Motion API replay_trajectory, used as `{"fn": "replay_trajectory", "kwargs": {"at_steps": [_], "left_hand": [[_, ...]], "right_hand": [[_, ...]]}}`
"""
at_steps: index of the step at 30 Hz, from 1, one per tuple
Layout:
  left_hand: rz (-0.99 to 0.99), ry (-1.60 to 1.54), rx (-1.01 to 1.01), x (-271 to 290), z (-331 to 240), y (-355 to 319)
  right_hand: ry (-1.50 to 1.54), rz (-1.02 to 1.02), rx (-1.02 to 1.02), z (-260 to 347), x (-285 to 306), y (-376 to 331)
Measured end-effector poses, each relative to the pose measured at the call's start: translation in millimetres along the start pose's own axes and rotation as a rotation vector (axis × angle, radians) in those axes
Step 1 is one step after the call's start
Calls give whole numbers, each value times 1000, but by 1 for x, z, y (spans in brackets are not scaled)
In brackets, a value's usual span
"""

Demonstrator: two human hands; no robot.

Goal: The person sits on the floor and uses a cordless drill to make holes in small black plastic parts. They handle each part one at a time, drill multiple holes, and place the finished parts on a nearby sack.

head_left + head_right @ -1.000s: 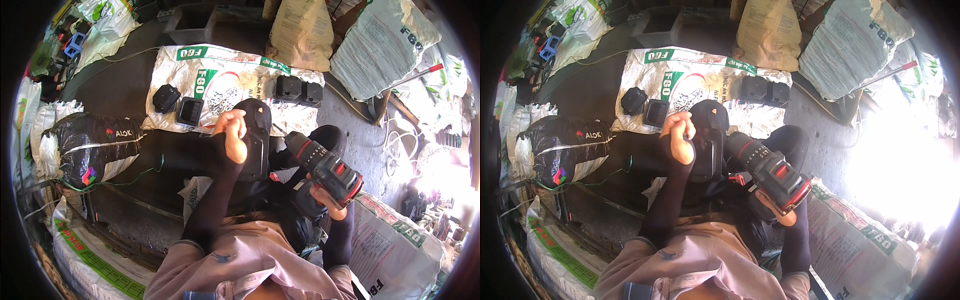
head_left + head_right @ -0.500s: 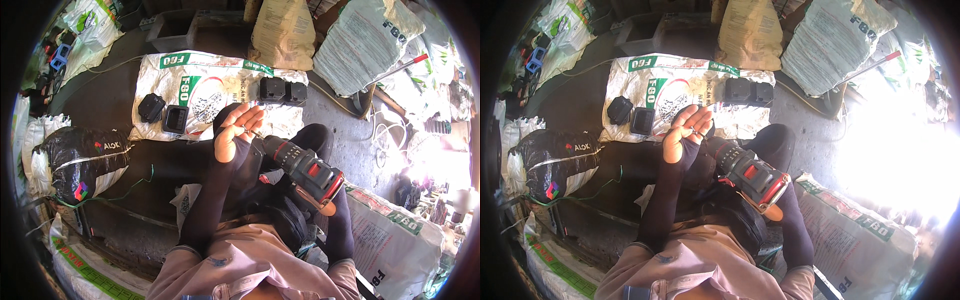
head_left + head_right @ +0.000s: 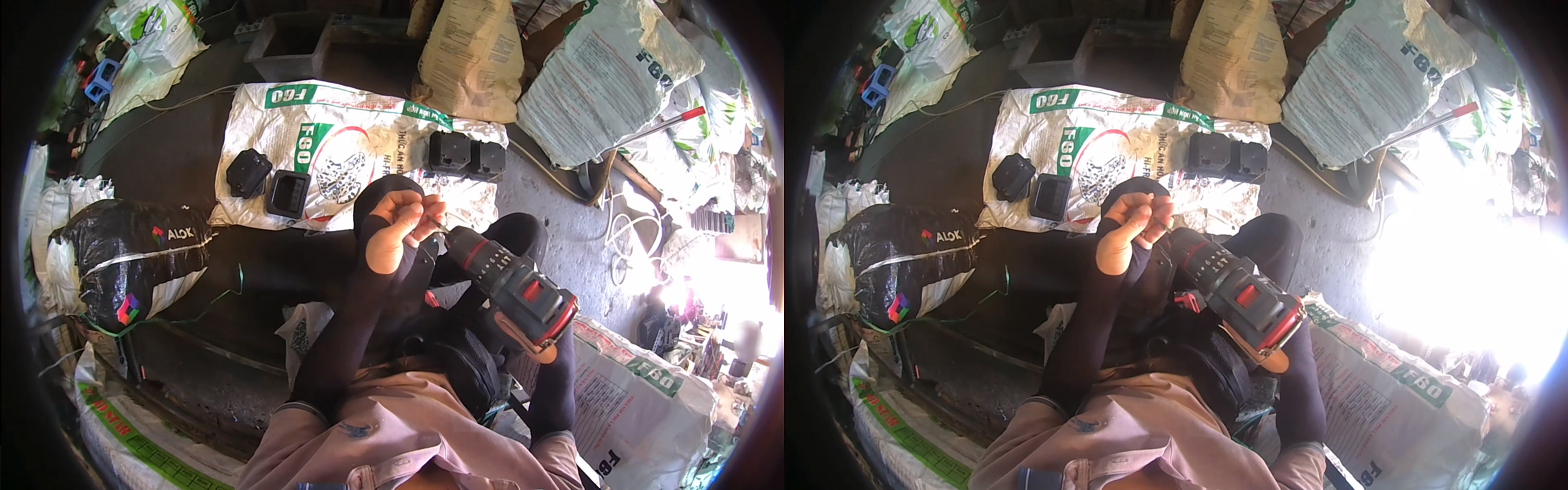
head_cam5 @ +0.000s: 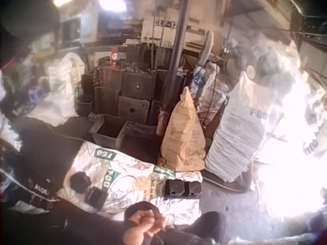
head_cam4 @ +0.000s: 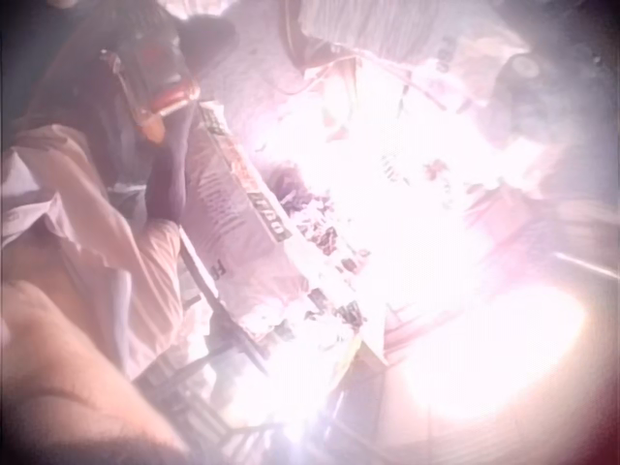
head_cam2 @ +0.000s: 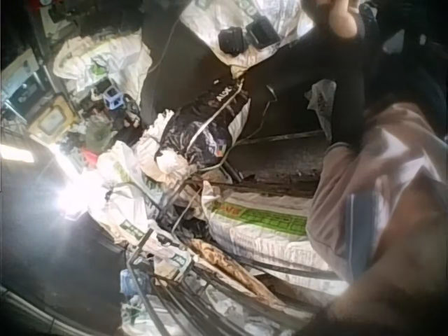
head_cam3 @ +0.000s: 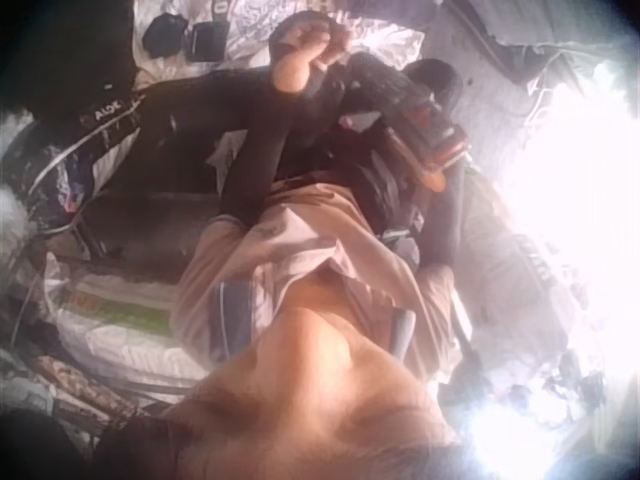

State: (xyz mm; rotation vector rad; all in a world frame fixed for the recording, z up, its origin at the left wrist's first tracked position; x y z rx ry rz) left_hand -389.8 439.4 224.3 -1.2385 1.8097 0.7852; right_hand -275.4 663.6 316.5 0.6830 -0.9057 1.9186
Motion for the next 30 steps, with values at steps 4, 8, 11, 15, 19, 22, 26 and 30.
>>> {"fn": "replay_trajectory", "kwargs": {"at_steps": [4, 8, 11, 15, 19, 22, 26, 30], "left_hand": [[-63, 4, 79, 1, 6, -2], [24, -124, 44, -4, 6, 0], [17, -145, 39, -1, 8, 0], [42, -161, 39, 2, 7, 0], [43, -181, 24, 5, 6, 0], [105, -192, -13, 1, 4, 2], [43, -92, -16, 6, 3, 2], [84, -122, -37, 1, -1, 3]], "right_hand": [[-34, 2, -8, 4, 10, -1], [-57, 9, -23, 14, 13, -1], [-50, 19, -21, 24, 14, 0], [51, 47, 11, 39, 16, 12], [251, 35, 15, 53, 19, 26], [213, 11, 64, 65, 17, 33], [127, -20, 66, 64, 13, 36], [-3, -88, 173, 65, 9, 37]]}}
Point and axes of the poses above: each hand's wrist, its own y-axis towards the middle knuckle, its own x-axis out of the back of the hand, z = x × y, the point moved 8 cm from there along y, towards the middle knuckle, and after that the axes turned 14 degrees about z, right-handed, at the moved point
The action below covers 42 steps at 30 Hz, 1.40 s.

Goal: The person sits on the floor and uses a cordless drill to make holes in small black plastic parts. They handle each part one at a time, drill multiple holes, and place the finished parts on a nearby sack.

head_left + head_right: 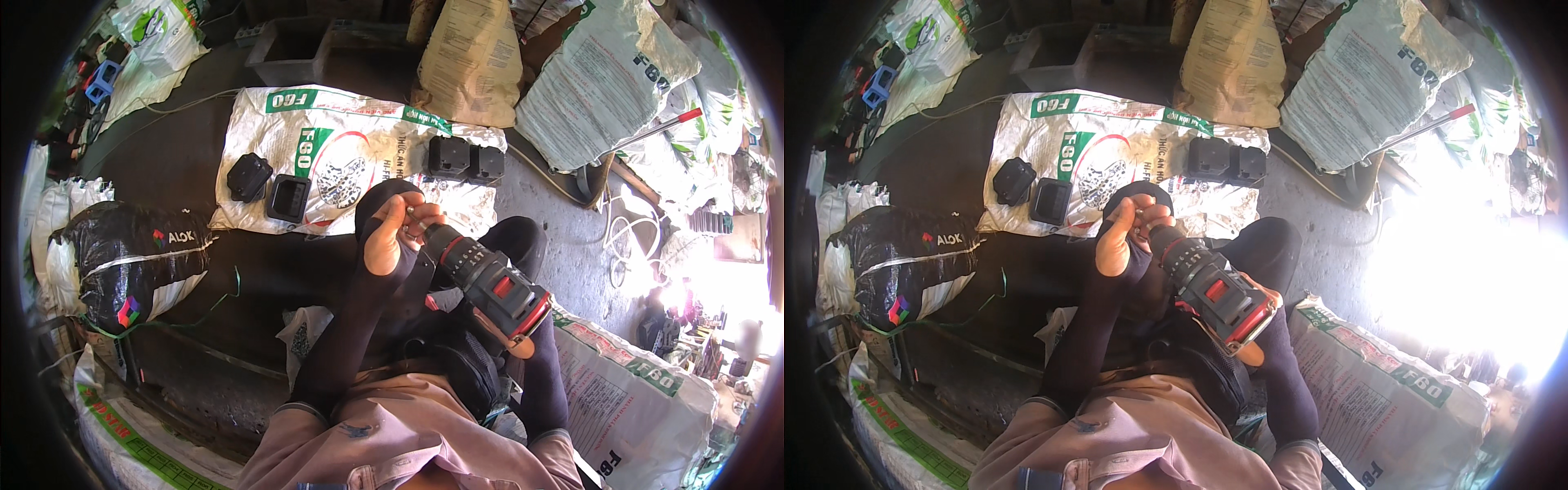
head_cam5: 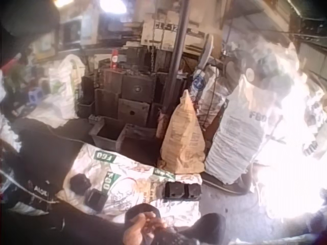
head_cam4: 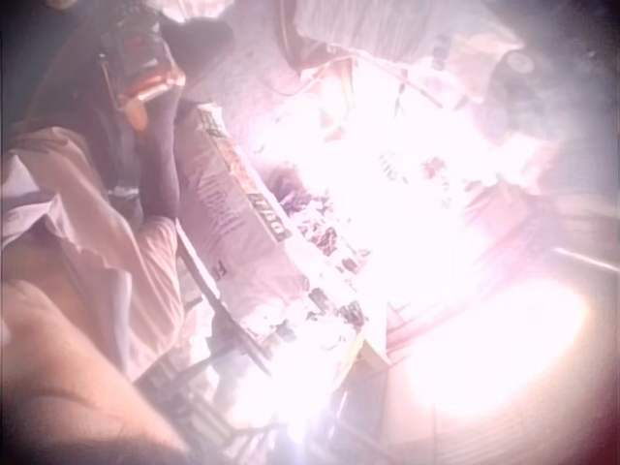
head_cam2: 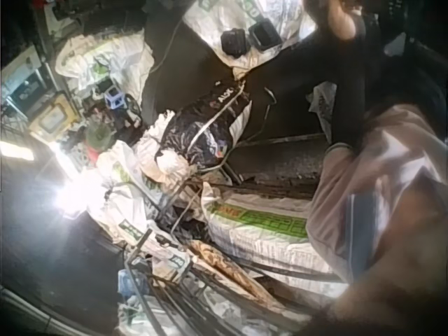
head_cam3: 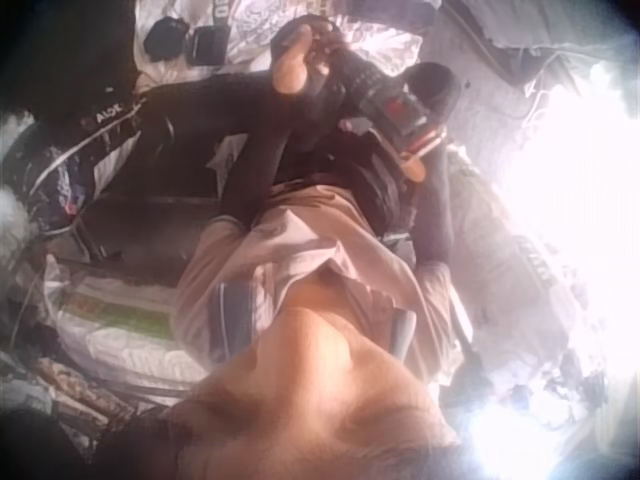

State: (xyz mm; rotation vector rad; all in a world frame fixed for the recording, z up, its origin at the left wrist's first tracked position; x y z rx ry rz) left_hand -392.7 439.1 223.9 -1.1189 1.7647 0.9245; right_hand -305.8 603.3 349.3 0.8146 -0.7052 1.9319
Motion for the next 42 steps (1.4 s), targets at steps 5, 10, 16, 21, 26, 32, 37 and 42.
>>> {"fn": "replay_trajectory", "kwargs": {"at_steps": [5, 10, 16, 21, 26, 32, 37, 42], "left_hand": [[-23, 37, 12, -1, 1, -1], [-33, 48, 35, 4, 2, -1], [49, -146, 45, -2, 4, 0], [-29, -77, 29, 3, 4, -2], [-21, -96, 3, 3, 5, 0], [-42, -101, 15, 4, 5, -1], [-34, -83, 26, 3, 2, -1], [-46, -107, 45, 4, 2, -1]], "right_hand": [[131, 40, -125, -20, -7, -9], [42, -9, -42, -20, -6, -11], [130, -30, -11, -13, -2, -10], [202, 13, -121, -14, -3, -6], [143, -11, -83, -16, -7, -4], [-22, -44, 4, -19, -14, -8], [150, -78, -41, -31, -25, -6], [89, -45, -41, -31, -22, -8]]}}
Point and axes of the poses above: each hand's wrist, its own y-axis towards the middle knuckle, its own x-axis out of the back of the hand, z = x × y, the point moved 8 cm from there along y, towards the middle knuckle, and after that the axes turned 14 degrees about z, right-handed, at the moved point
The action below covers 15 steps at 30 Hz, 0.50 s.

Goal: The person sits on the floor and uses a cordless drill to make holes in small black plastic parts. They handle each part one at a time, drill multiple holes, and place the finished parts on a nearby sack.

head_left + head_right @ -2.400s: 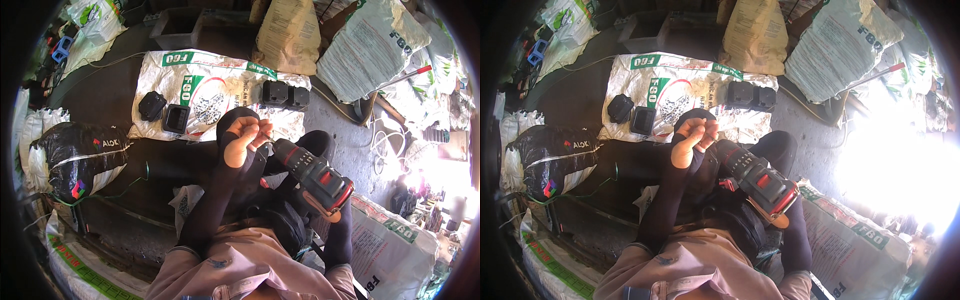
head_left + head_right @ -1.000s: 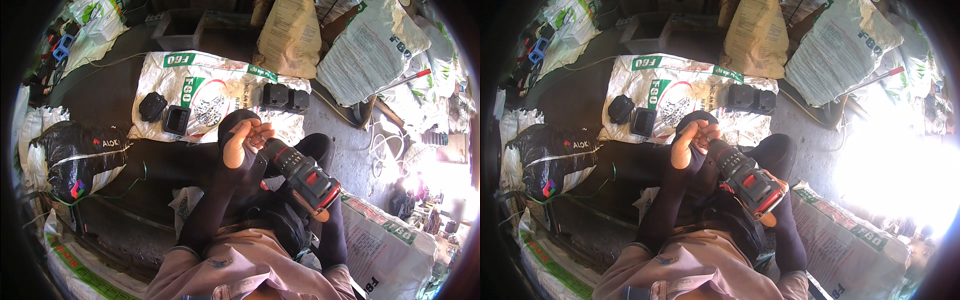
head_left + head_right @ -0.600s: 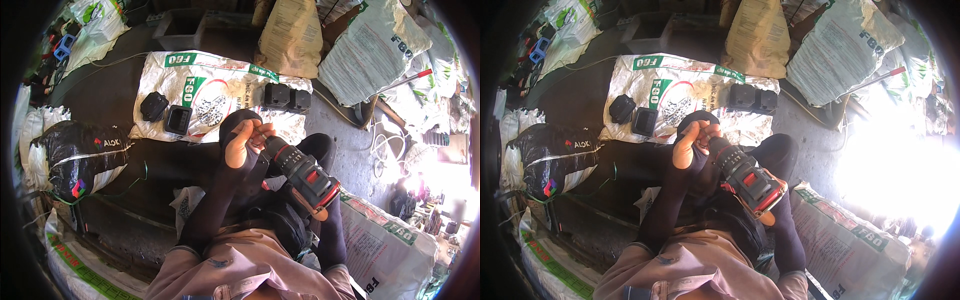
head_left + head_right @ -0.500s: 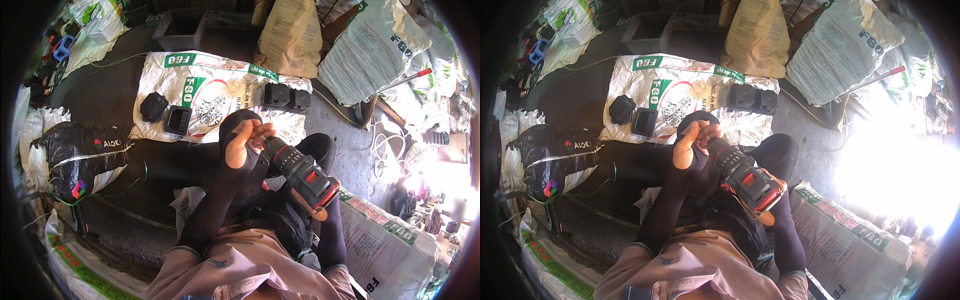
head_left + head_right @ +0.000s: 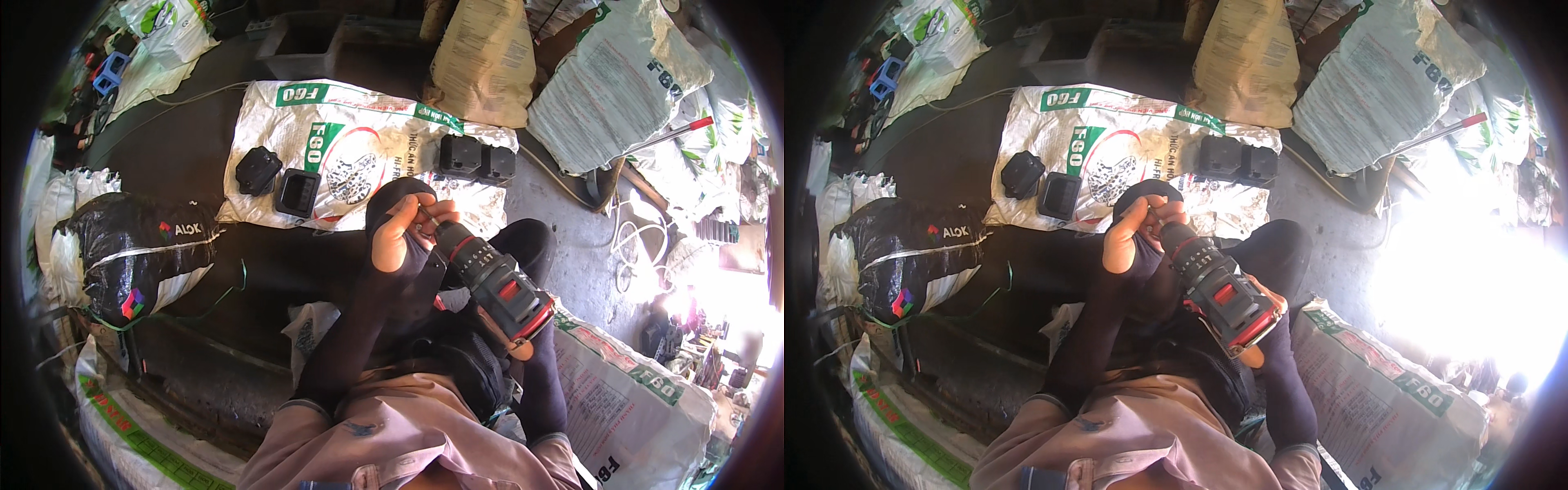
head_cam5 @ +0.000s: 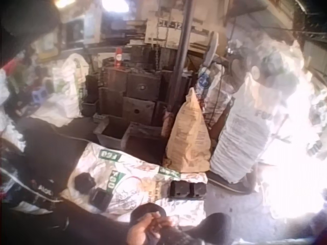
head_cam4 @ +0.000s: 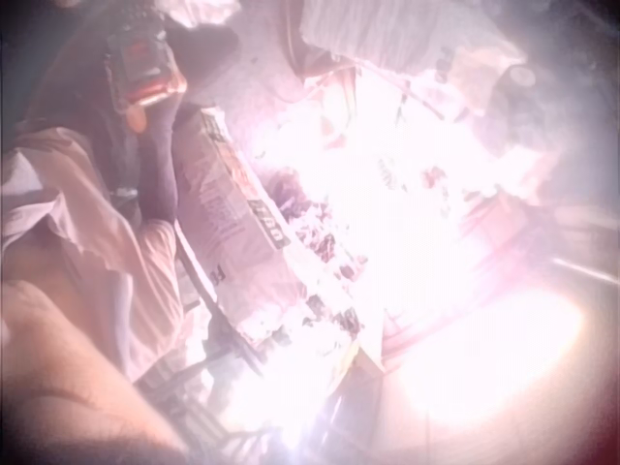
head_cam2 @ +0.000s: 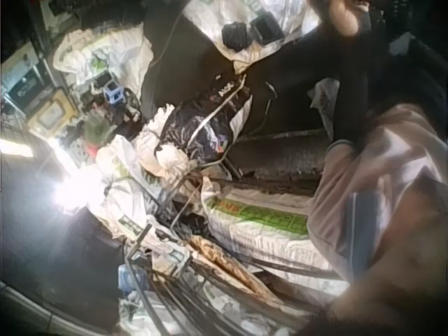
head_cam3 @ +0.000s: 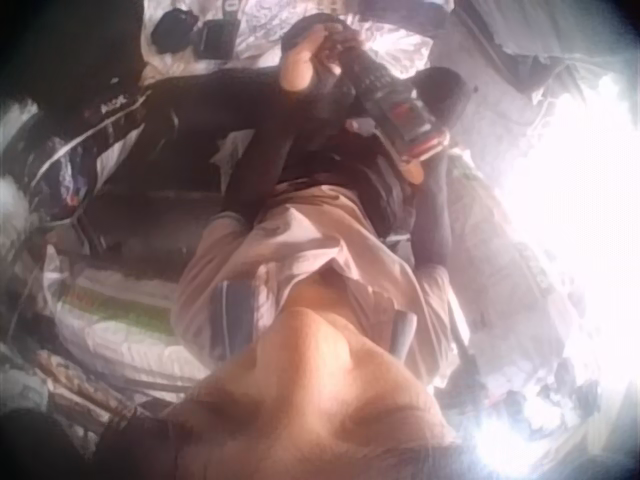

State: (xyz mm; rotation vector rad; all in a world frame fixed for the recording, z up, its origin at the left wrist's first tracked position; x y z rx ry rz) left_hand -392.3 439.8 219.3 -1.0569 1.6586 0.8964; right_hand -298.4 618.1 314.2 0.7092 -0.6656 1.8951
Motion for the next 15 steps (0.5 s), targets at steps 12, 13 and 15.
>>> {"fn": "replay_trajectory", "kwargs": {"at_steps": [12, 13, 15], "left_hand": [[-3, -98, -96, 1, -1, 2], [-5, -121, -107, 2, -1, 2], [13, -138, -128, 2, 0, 3]], "right_hand": [[-234, 308, -216, 2, 18, -35], [-143, 357, -216, 8, 24, -37], [3, 433, -217, 22, 31, -40]]}}
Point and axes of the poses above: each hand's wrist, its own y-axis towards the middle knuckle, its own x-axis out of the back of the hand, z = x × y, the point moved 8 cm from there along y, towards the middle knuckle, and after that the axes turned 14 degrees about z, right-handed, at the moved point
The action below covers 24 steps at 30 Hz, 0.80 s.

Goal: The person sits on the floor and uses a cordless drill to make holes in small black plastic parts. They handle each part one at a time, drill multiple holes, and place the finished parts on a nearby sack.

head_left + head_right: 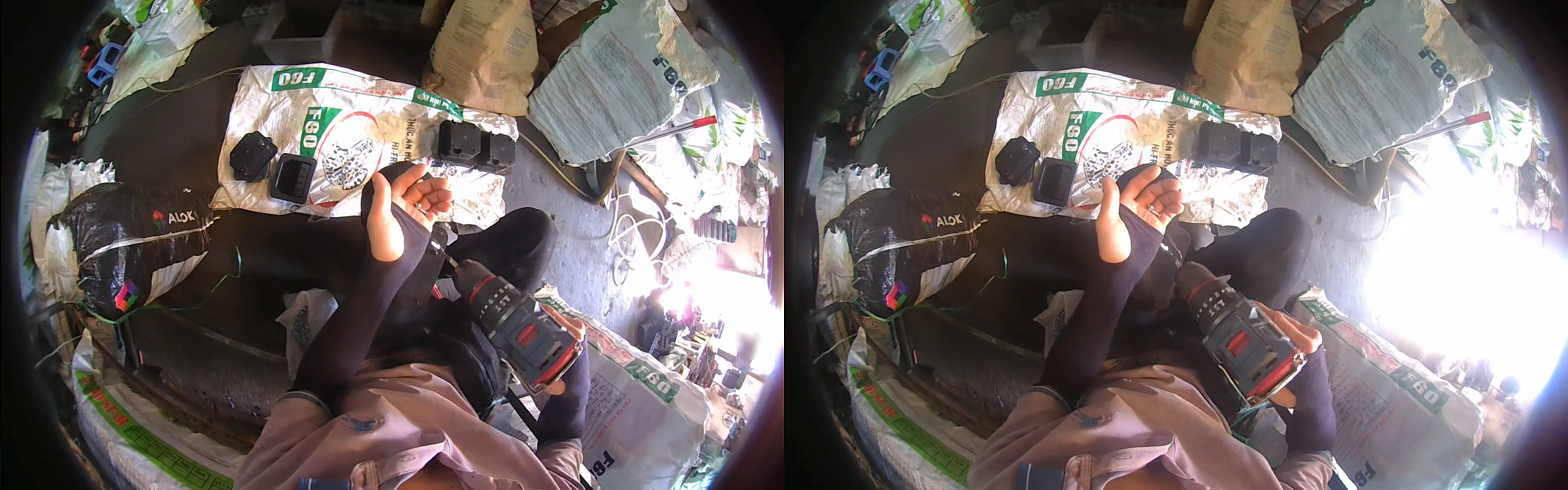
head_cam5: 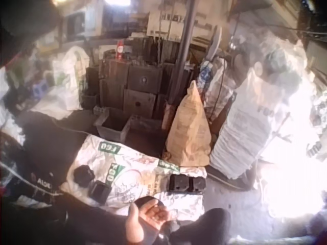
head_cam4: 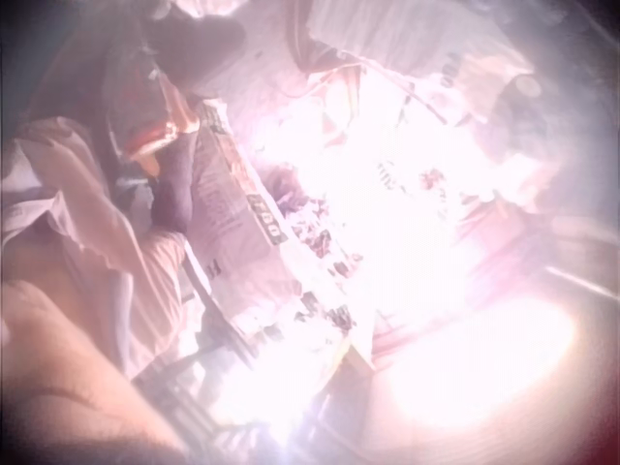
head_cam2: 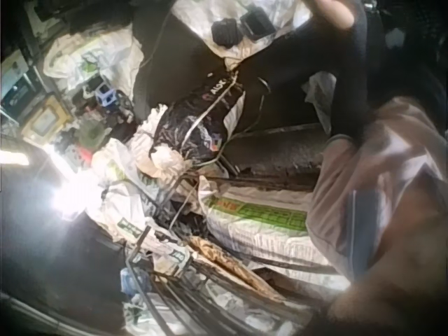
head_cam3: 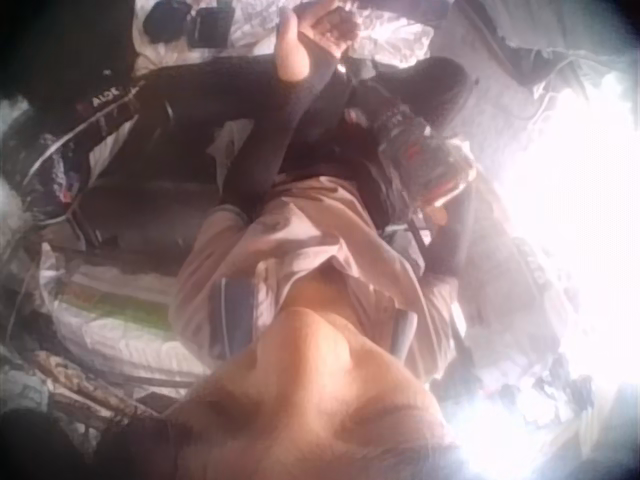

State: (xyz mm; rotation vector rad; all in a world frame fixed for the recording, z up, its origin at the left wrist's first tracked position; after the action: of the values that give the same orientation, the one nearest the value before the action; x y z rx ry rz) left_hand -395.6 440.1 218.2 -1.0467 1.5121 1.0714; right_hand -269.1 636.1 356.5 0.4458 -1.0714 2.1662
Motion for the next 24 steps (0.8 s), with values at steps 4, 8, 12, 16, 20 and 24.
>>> {"fn": "replay_trajectory", "kwargs": {"at_steps": [4, 8, 12, 16, 20, 24], "left_hand": [[11, 18, 13, -3, 3, 1], [0, 60, 38, -13, 1, -1], [24, 207, 97, -29, -14, -12], [-197, 824, 193, -16, -60, -46], [-375, 1160, 105, 5, -100, -74], [-439, 1575, 498, 26, -88, -96]], "right_hand": [[94, 27, 76, 21, 7, -4], [121, -49, 184, 31, 11, 2], [47, -49, 178, 34, 10, 7], [96, -37, 179, 34, 12, 7], [101, -3, 186, 32, 13, 10], [57, -62, 197, 36, 15, 10]]}}
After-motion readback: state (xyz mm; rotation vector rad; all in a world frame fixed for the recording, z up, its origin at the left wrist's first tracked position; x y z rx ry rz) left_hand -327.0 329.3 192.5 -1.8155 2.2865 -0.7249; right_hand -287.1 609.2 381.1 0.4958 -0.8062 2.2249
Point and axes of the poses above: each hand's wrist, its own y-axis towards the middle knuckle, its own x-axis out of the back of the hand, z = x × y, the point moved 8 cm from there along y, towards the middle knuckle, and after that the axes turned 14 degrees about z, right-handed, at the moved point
